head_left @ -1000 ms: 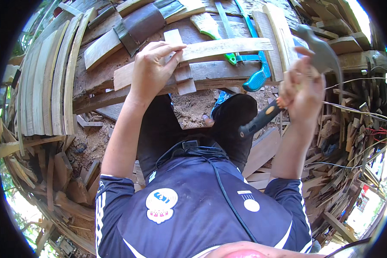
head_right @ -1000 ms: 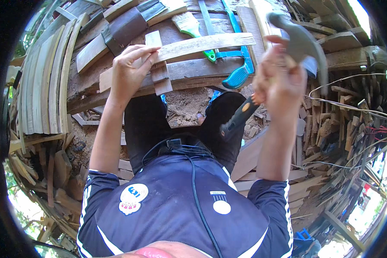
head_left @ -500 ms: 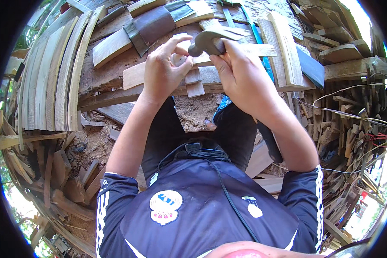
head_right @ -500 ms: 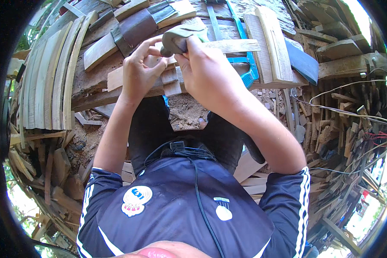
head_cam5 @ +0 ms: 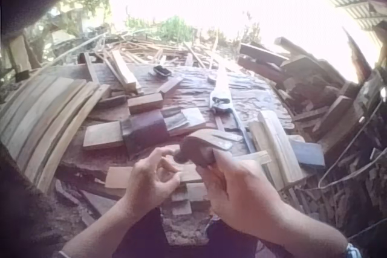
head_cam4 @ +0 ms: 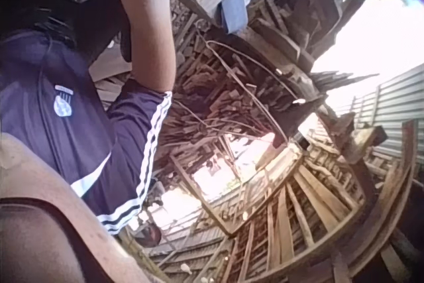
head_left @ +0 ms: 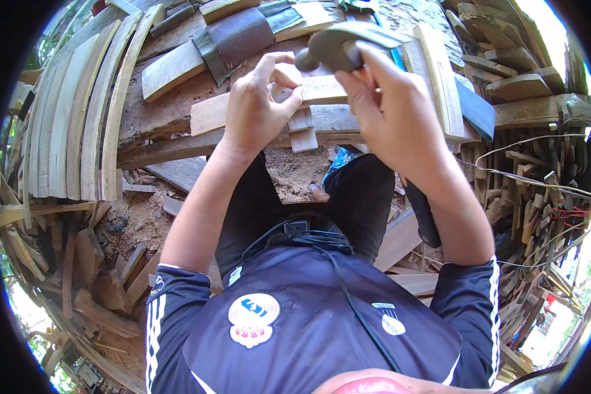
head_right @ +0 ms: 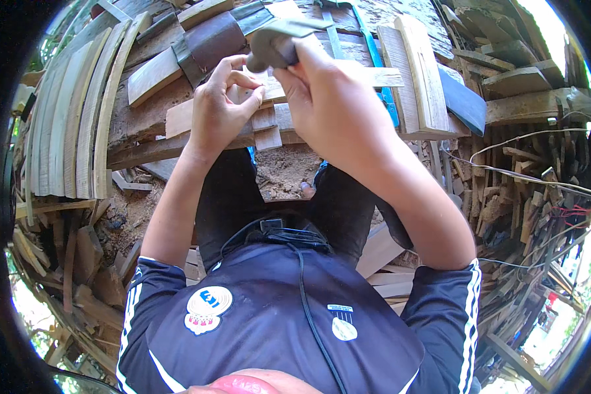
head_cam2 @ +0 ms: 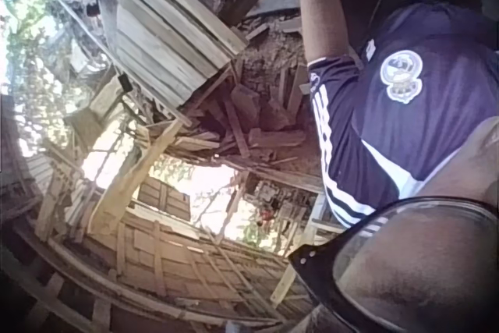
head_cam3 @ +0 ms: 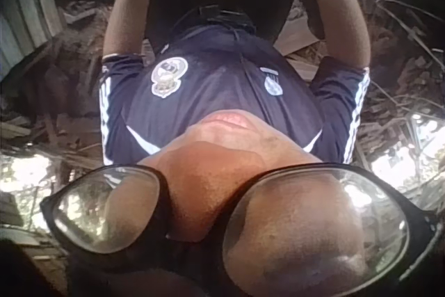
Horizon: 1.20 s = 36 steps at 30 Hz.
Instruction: Joining wooden slats using a hammer and nails to build a frame.
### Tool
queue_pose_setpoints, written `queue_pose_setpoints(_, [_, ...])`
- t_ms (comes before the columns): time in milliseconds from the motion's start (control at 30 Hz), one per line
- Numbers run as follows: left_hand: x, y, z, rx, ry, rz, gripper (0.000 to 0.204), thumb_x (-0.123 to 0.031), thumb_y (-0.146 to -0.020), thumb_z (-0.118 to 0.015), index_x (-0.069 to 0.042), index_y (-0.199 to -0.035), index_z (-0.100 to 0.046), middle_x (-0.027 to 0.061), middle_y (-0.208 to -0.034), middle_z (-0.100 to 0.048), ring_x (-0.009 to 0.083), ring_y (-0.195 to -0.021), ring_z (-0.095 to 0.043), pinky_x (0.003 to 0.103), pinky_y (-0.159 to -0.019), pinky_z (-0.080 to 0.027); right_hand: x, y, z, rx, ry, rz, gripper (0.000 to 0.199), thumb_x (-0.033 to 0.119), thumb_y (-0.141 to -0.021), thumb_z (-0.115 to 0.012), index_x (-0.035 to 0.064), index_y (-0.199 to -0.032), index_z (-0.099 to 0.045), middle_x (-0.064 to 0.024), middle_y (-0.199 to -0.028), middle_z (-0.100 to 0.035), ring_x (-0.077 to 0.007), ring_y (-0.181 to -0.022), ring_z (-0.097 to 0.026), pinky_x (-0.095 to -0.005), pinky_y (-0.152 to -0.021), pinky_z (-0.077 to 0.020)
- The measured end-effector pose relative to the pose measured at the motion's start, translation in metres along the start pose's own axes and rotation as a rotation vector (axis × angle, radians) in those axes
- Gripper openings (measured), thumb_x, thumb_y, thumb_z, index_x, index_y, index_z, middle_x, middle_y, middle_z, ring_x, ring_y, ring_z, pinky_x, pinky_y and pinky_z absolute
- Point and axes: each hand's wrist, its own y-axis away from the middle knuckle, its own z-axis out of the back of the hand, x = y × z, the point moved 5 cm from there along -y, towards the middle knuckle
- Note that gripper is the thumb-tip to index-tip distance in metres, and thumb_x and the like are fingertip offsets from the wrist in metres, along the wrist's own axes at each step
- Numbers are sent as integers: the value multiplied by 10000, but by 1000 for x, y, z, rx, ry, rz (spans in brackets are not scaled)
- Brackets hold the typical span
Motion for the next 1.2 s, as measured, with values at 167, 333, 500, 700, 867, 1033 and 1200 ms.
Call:
queue_pose_setpoints(167, [-4,-3,-3,38,25,67,331,-92,-803,-758,-71,-1100,-614,76,-818,-756,211,-604,-668,331,-599,-522,-16,7,-18,107,107,-31,162,116,-968,-645,-34,-1024,-618,-181,-709,-611,-321,-628,-605,-393,-599,-468])
queue_pose_setpoints(333, [-2,0,-1,31,32,33,306,-93,-811,-755,-59,-1085,-624,82,-831,-762,211,-639,-680,333,-631,-528,-22,13,-7,51,9,-84,185,140,-990,-623,-38,-1028,-596,-166,-741,-626,-305,-653,-621,-394,-633,-478])
queue_pose_setpoints(500, [-5,-2,3,124,21,34,351,-167,-824,-779,-47,-1130,-655,120,-962,-758,264,-861,-725,361,-804,-555,-41,29,-8,54,1,-272,204,145,-1011,-600,-25,-1124,-596,-129,-741,-643,-231,-664,-638,-368,-640,-487])
queue_pose_setpoints(700, [-3,1,30,269,-424,-60,546,-449,-809,-797,-84,-1201,-692,114,-1179,-704,316,-1084,-674,429,-948,-526,-48,38,-9,72,-56,-294,208,110,-991,-610,-39,-1094,-509,-289,-922,-700,-481,-890,-672,-492,-748,-523])
queue_pose_setpoints(867, [11,4,33,382,-363,65,539,-520,-839,-762,-173,-1248,-708,70,-1173,-711,287,-1030,-699,436,-927,-532,-45,34,-10,93,-46,-252,218,106,-985,-620,-43,-1088,-500,-280,-902,-696,-488,-878,-667,-499,-749,-524])
queue_pose_setpoints(1033, [11,4,31,375,-338,79,536,-543,-843,-745,-179,-1235,-716,72,-1168,-711,293,-1033,-700,440,-928,-534,-42,34,-13,85,-21,-195,223,105,-977,-629,-44,-1084,-502,-281,-893,-692,-488,-871,-668,-504,-733,-525])
queue_pose_setpoints(1200, [9,3,28,364,-334,124,530,-544,-850,-733,-165,-1220,-718,88,-1172,-708,302,-1023,-700,434,-924,-531,-44,32,-15,104,-21,-205,223,110,-975,-635,-44,-1078,-511,-281,-874,-697,-483,-835,-676,-512,-712,-528])
